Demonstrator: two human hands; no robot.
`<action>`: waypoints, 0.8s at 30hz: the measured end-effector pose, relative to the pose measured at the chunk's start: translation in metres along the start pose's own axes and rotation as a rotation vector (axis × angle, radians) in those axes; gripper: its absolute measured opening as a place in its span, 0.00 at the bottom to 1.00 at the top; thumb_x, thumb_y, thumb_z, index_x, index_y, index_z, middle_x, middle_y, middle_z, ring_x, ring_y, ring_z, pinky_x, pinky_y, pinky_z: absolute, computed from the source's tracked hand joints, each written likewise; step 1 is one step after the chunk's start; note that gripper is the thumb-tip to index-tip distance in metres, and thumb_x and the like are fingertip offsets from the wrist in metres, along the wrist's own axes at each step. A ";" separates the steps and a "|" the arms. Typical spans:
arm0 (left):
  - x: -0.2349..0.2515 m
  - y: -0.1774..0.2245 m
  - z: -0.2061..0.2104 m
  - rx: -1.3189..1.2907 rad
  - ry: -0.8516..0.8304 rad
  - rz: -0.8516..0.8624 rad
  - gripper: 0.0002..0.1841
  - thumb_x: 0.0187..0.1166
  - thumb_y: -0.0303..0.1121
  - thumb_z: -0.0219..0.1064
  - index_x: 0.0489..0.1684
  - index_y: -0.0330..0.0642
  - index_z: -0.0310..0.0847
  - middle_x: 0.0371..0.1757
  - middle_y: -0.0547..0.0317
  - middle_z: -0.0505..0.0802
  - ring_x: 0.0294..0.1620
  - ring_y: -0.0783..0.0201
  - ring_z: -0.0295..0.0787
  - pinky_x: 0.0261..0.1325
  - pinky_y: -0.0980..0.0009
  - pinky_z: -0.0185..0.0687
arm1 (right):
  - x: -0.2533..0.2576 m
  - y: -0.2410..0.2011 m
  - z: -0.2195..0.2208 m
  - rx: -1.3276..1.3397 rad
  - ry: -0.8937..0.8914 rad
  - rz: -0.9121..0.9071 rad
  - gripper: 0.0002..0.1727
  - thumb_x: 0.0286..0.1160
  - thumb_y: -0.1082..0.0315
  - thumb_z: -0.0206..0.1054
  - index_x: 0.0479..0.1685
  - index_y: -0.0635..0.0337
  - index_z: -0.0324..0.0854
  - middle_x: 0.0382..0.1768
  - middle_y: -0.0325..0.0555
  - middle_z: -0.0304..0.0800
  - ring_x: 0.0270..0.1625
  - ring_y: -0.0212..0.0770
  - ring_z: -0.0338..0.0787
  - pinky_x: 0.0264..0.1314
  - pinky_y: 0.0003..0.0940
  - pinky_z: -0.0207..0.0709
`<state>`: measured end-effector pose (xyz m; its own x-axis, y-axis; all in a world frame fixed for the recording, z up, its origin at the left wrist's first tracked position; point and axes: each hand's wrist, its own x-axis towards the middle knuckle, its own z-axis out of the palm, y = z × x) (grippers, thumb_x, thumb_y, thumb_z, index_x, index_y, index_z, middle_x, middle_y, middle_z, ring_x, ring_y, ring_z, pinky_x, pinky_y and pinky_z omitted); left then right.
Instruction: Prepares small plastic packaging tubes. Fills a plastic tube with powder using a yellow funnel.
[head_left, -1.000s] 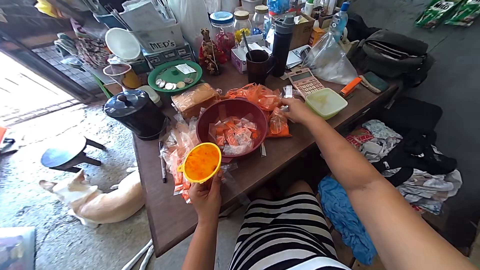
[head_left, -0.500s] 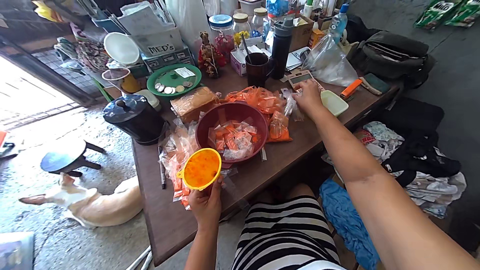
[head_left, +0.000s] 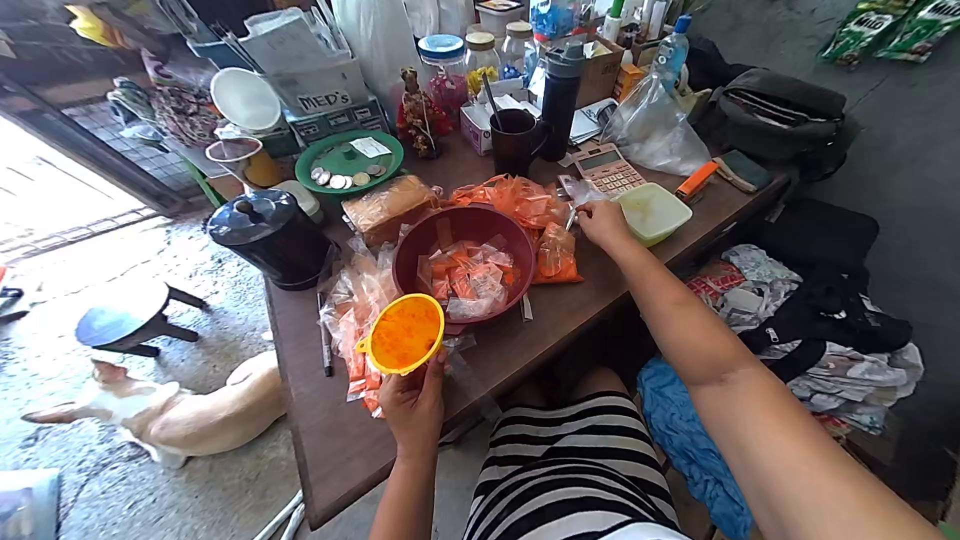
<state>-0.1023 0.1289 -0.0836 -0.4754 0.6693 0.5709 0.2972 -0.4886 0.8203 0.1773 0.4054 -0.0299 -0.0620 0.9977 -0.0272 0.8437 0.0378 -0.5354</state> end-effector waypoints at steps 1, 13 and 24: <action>0.000 0.000 0.000 0.005 0.001 0.005 0.07 0.77 0.31 0.72 0.47 0.39 0.89 0.46 0.71 0.95 0.47 0.77 0.92 0.52 0.77 0.89 | 0.006 0.000 0.000 0.018 -0.003 0.008 0.18 0.87 0.66 0.57 0.64 0.62 0.89 0.58 0.64 0.91 0.67 0.65 0.87 0.72 0.65 0.73; 0.000 -0.001 0.000 0.002 0.010 -0.017 0.07 0.76 0.28 0.72 0.47 0.36 0.88 0.45 0.70 0.95 0.46 0.78 0.92 0.51 0.79 0.89 | 0.029 -0.008 -0.010 0.436 -0.175 0.285 0.24 0.83 0.61 0.69 0.72 0.64 0.74 0.54 0.60 0.86 0.39 0.45 0.89 0.44 0.40 0.84; -0.002 0.001 0.001 -0.022 0.004 0.013 0.08 0.76 0.28 0.73 0.45 0.33 0.88 0.45 0.65 0.95 0.49 0.76 0.92 0.57 0.77 0.88 | -0.133 -0.046 -0.046 0.342 0.143 -0.690 0.13 0.84 0.67 0.64 0.51 0.65 0.91 0.47 0.52 0.88 0.38 0.36 0.88 0.42 0.32 0.87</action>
<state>-0.1007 0.1276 -0.0843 -0.4751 0.6608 0.5810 0.2852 -0.5090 0.8121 0.1717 0.2736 0.0375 -0.4237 0.7533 0.5030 0.4271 0.6558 -0.6224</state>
